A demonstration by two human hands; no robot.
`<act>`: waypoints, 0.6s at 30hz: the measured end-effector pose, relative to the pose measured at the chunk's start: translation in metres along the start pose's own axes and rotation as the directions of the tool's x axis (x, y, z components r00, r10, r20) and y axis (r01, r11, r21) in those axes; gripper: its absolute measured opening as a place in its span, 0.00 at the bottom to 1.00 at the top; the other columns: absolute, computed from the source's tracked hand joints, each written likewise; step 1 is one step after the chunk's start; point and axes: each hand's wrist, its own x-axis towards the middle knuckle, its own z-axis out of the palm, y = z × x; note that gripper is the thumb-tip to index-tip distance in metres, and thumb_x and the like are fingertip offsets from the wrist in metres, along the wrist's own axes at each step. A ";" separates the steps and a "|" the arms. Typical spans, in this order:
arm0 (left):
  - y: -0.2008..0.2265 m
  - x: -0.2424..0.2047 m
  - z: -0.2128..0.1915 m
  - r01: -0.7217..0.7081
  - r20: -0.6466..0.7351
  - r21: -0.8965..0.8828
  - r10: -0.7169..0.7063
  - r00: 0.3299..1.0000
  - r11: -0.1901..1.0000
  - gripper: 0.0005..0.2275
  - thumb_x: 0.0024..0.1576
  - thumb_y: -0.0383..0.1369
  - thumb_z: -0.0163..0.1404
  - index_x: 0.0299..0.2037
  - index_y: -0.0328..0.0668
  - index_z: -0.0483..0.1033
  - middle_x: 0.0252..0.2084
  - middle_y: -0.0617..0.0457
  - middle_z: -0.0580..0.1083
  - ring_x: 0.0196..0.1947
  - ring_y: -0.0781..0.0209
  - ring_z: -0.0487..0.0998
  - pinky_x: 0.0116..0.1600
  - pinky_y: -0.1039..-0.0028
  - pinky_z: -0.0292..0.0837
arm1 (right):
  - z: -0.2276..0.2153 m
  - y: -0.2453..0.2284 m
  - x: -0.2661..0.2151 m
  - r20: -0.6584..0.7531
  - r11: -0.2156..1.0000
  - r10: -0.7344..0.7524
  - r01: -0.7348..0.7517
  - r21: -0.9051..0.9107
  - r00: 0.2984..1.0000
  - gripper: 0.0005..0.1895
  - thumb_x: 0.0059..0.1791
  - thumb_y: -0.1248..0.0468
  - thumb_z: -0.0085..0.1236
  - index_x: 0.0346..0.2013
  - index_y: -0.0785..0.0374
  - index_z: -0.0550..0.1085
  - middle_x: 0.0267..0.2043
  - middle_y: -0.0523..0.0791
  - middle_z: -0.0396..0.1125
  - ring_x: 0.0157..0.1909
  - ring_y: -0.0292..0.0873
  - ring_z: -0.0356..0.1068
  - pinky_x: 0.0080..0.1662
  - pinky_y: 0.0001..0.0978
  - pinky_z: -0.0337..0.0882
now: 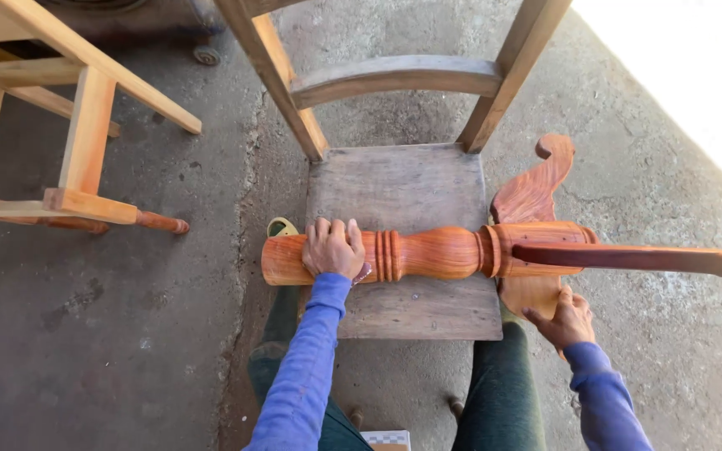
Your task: Manually sanding a wooden table leg pedestal to prepare it for finishing.
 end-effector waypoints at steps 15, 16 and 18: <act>0.007 0.021 -0.016 0.467 0.339 -0.569 -0.324 0.883 0.678 0.24 0.67 0.50 0.40 0.44 0.36 0.81 0.41 0.45 0.81 0.43 0.51 0.83 0.49 0.62 0.76 | -0.027 -0.353 -0.069 0.230 0.228 -0.528 -0.125 0.966 0.818 0.24 0.51 0.60 0.61 0.60 0.65 0.73 0.47 0.41 0.74 0.44 0.31 0.71 0.44 0.29 0.74; 0.001 0.016 -0.026 0.463 0.341 -0.565 -0.317 0.885 0.683 0.24 0.67 0.50 0.40 0.44 0.36 0.81 0.41 0.45 0.81 0.43 0.51 0.83 0.49 0.62 0.76 | -0.006 -0.342 -0.065 0.227 0.220 -0.524 -0.127 0.967 0.821 0.24 0.51 0.60 0.61 0.60 0.65 0.73 0.47 0.41 0.74 0.44 0.31 0.71 0.44 0.29 0.74; -0.009 0.004 -0.044 0.496 0.451 -0.772 -0.209 0.868 0.398 0.24 0.69 0.50 0.42 0.55 0.32 0.77 0.44 0.41 0.78 0.45 0.52 0.80 0.51 0.65 0.75 | 0.035 -0.318 -0.055 0.268 0.395 -0.391 -0.103 0.913 0.880 0.16 0.57 0.61 0.60 0.51 0.72 0.82 0.41 0.50 0.76 0.37 0.39 0.71 0.41 0.35 0.74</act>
